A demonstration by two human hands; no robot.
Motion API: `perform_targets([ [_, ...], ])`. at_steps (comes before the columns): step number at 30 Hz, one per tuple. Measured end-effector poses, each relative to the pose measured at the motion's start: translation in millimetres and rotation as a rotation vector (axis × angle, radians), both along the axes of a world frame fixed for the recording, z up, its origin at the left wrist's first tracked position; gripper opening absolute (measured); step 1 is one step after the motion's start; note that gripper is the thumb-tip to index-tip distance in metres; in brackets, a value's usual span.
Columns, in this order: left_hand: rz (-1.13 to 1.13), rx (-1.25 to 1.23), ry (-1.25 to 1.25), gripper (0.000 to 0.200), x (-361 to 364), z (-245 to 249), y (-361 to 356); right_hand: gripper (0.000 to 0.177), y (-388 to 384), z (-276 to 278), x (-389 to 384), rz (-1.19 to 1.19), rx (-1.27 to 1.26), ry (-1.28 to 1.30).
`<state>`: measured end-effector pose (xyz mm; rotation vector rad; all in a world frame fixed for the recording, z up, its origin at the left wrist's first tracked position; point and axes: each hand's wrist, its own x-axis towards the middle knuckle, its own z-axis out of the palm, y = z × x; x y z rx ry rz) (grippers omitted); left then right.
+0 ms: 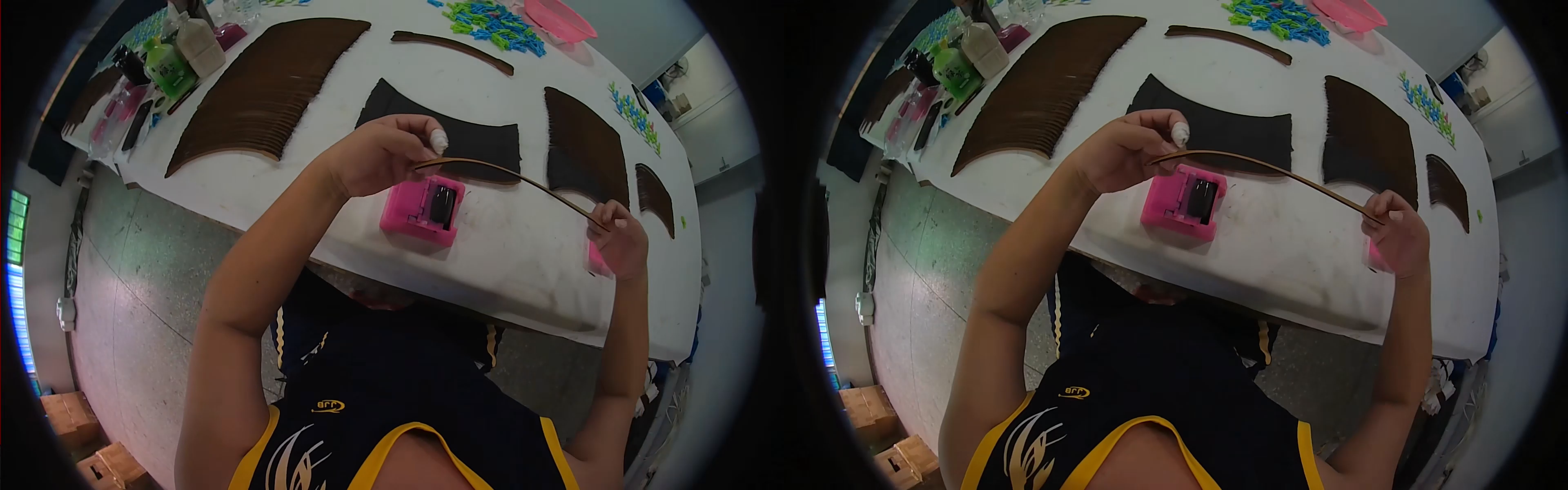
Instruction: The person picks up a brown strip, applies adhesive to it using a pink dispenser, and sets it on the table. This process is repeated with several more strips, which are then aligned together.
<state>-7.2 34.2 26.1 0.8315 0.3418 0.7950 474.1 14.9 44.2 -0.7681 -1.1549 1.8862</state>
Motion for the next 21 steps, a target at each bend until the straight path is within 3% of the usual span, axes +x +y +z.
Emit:
perform_targets([
  [1,-0.014,0.015,0.004,0.015,-4.1,-2.5,1.5,0.017,-6.9,-2.5,-10.0,-0.014,0.015,0.004],
  [3,0.037,-0.011,-0.039,0.016,-12.2,-7.8,4.2,0.027,-18.7,-6.7,-30.9,-0.085,-0.026,0.284],
  [6,0.014,-0.007,-0.103,0.016,-23.3,-15.2,10.8,0.031,-23.6,-15.8,-55.5,-0.192,0.068,0.41],
  [17,0.106,-0.035,-0.269,0.016,-37.9,-21.1,42.9,0.016,27.7,-28.1,-114.0,-0.465,0.222,0.342],
  [21,0.369,-0.159,-0.492,0.016,-26.3,-32.7,75.3,0.013,57.6,-28.1,-123.5,-0.533,0.25,0.262],
])
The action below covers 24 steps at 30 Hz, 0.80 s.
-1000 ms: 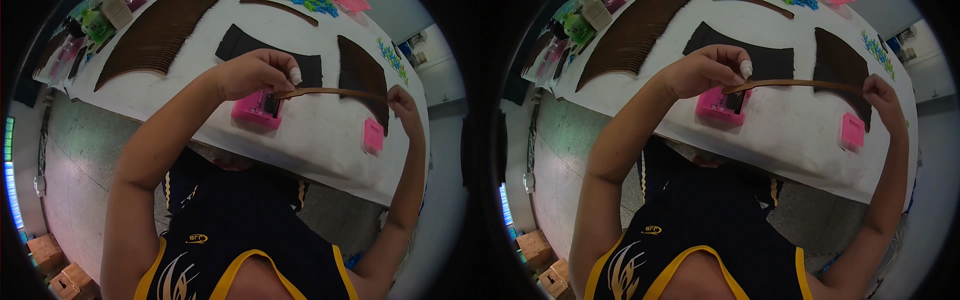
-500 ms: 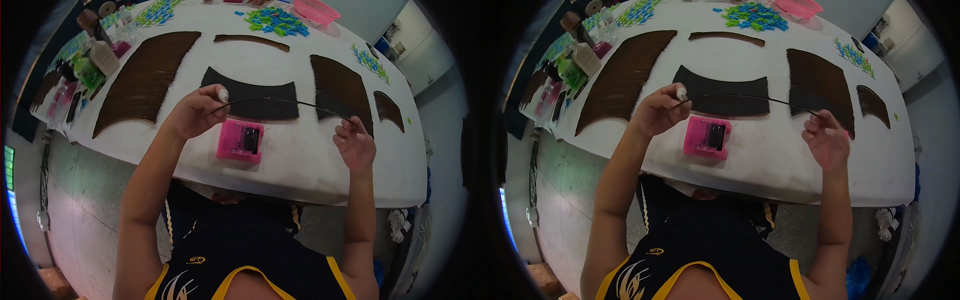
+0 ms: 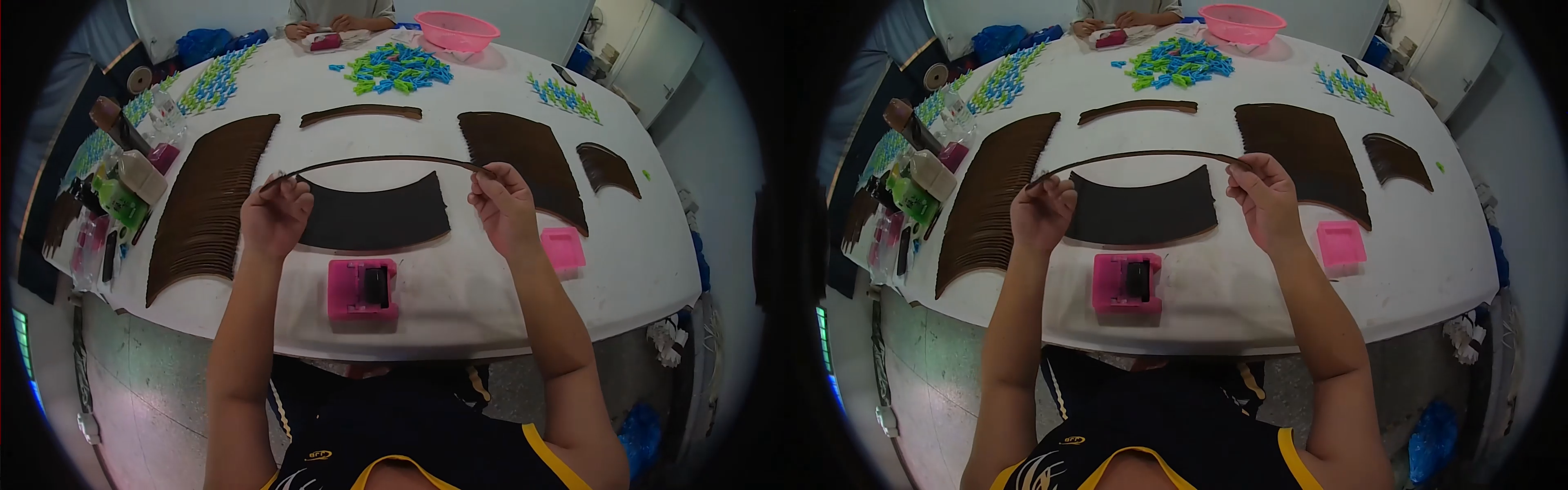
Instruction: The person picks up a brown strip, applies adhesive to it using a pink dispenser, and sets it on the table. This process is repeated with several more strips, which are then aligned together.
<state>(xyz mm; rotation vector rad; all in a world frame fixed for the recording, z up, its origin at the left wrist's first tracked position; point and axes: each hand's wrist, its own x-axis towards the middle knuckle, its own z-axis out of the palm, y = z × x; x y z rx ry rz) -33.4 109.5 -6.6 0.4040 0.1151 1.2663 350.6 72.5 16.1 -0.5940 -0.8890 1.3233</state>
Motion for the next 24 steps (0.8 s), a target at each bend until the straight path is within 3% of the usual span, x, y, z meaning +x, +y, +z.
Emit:
perform_targets([
  [2,0.07,-0.015,-0.123,0.019,5.4,-12.1,30.4,0.013,21.5,0.0,-3.6,-0.016,0.009,-0.046],
  [5,0.332,-0.276,0.027,0.021,31.9,-12.3,72.7,0.013,57.1,3.6,-11.6,-0.08,0.0,-0.176],
  [7,0.339,-0.382,0.222,0.022,45.7,-19.9,107.6,0.013,83.6,2.7,-16.7,-0.111,-0.014,-0.256],
  [9,0.311,-0.435,0.301,0.023,58.9,-24.1,133.3,0.013,112.5,-5.5,-17.5,-0.119,-0.054,-0.451],
  [13,0.255,-0.485,0.417,0.022,70.2,-35.6,177.5,0.015,159.0,-16.3,-25.4,-0.086,-0.103,-0.592],
  [15,0.107,-0.564,0.45,0.023,71.4,-39.1,192.6,0.017,179.9,-21.7,-27.7,-0.087,-0.151,-0.699],
  [20,0.13,-0.499,0.649,0.029,74.0,-39.8,209.8,0.02,225.3,-43.0,-27.0,-0.107,-0.172,-0.838],
  [22,0.062,-0.383,0.93,0.028,74.1,-27.9,204.0,0.021,240.5,-53.6,-27.4,-0.131,-0.163,-0.88],
  [23,0.058,-0.385,0.932,0.028,73.6,-23.8,199.2,0.022,246.4,-58.1,-27.0,-0.121,-0.177,-0.959],
  [24,0.039,-0.178,1.265,0.028,71.1,-22.9,194.3,0.023,252.5,-63.7,-26.1,-0.111,-0.19,-1.038],
])
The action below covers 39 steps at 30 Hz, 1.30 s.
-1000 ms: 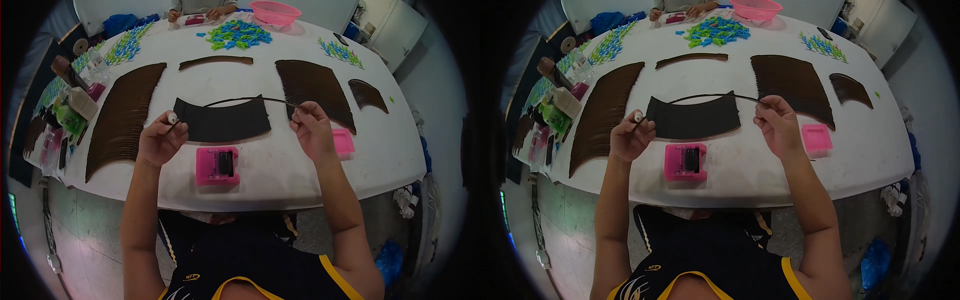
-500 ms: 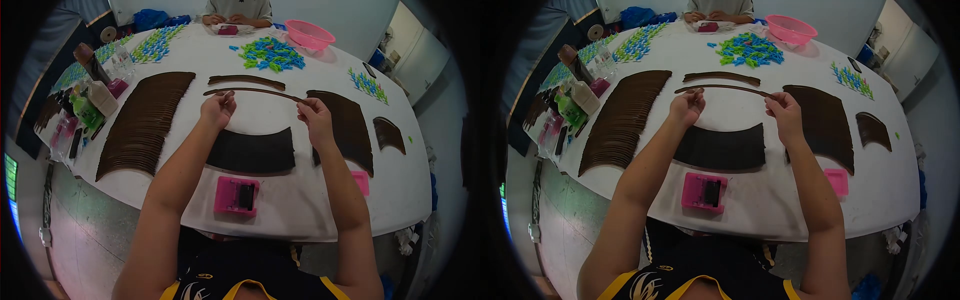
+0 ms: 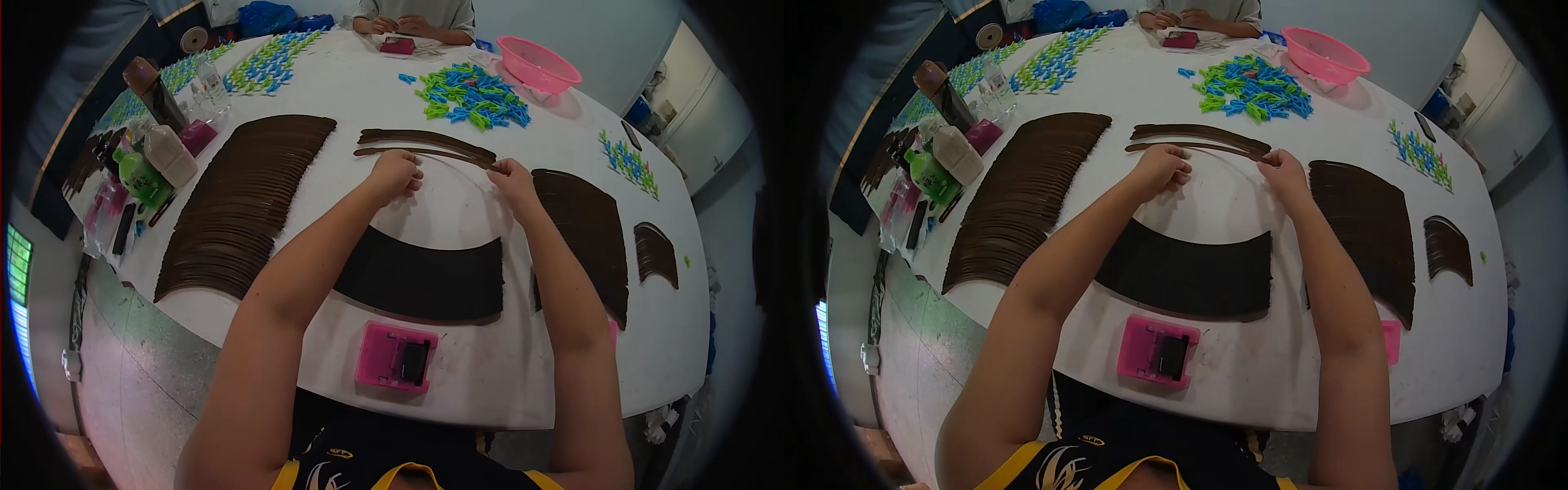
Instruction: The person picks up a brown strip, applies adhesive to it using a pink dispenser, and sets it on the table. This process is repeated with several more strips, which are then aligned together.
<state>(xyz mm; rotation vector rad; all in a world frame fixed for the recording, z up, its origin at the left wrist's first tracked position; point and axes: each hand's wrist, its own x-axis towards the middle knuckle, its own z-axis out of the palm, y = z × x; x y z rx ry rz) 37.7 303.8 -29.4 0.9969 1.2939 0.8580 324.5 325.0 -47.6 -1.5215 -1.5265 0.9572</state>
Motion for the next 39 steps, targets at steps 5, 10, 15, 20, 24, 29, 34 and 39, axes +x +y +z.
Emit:
perform_targets([
  [5,-0.212,0.723,1.027,0.024,-6.1,-18.8,-22.3,0.027,17.3,-27.0,-4.5,-0.046,0.105,-0.357],
  [10,-0.115,0.789,1.246,0.026,-4.4,-23.0,-27.4,0.034,-12.6,-19.6,-22.2,-0.277,0.23,-0.574],
  [15,-0.126,0.812,1.259,0.032,-5.7,-26.5,-20.1,0.05,-50.3,-9.6,-37.1,0.011,0.285,-0.742],
  [20,-0.133,0.871,1.24,0.033,-7.0,-30.7,-6.1,0.063,-56.1,6.7,-48.5,0.01,0.11,-0.828],
  [24,-0.145,0.898,1.222,0.033,-5.7,-28.7,0.8,0.068,-48.6,9.6,-49.3,-0.012,0.045,-0.832],
  [29,-0.163,0.918,1.22,0.034,-3.6,-31.3,7.0,0.071,-42.4,10.0,-46.7,-0.033,0.034,-0.822],
  [34,-0.159,0.941,1.228,0.035,-3.5,-33.3,8.0,0.074,-40.3,10.1,-47.6,-0.037,0.01,-0.819],
  [39,-0.163,0.908,1.24,0.036,-1.7,-31.6,5.3,0.075,-38.6,9.7,-48.1,-0.043,-0.009,-0.838],
])
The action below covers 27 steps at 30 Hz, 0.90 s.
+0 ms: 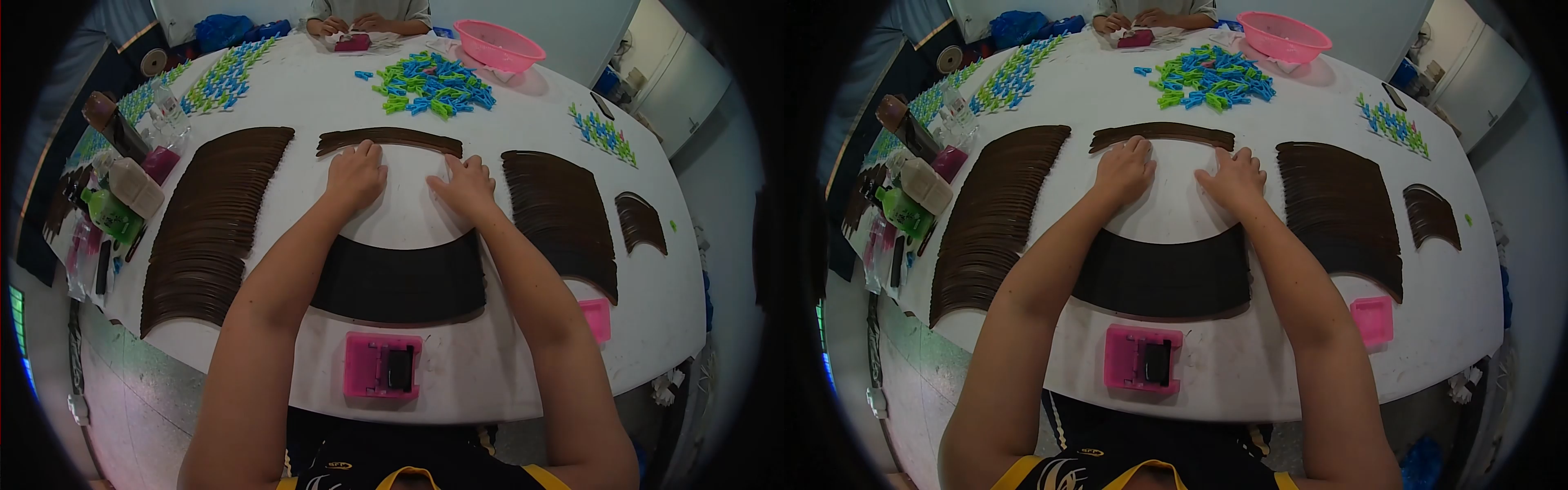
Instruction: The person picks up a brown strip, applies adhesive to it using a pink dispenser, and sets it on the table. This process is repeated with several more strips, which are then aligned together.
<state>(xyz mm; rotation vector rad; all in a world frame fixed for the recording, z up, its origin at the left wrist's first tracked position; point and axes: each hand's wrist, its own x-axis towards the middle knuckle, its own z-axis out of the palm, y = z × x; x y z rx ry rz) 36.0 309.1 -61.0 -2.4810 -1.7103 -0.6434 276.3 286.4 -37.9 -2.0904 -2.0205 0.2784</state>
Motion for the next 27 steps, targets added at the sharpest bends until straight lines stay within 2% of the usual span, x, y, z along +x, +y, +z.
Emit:
perform_targets([
  [14,0.045,0.036,-0.01,0.036,2.7,-2.3,-3.0,0.079,4.1,6.0,-1.0,-0.024,-0.076,0.009],
  [24,0.295,-0.013,0.051,0.044,11.4,5.4,-15.3,0.086,8.4,3.3,7.4,0.011,-0.1,0.053],
  [27,0.34,-0.039,0.034,0.045,11.6,6.5,-17.2,0.079,0.1,-0.2,18.5,0.068,-0.07,0.078],
])
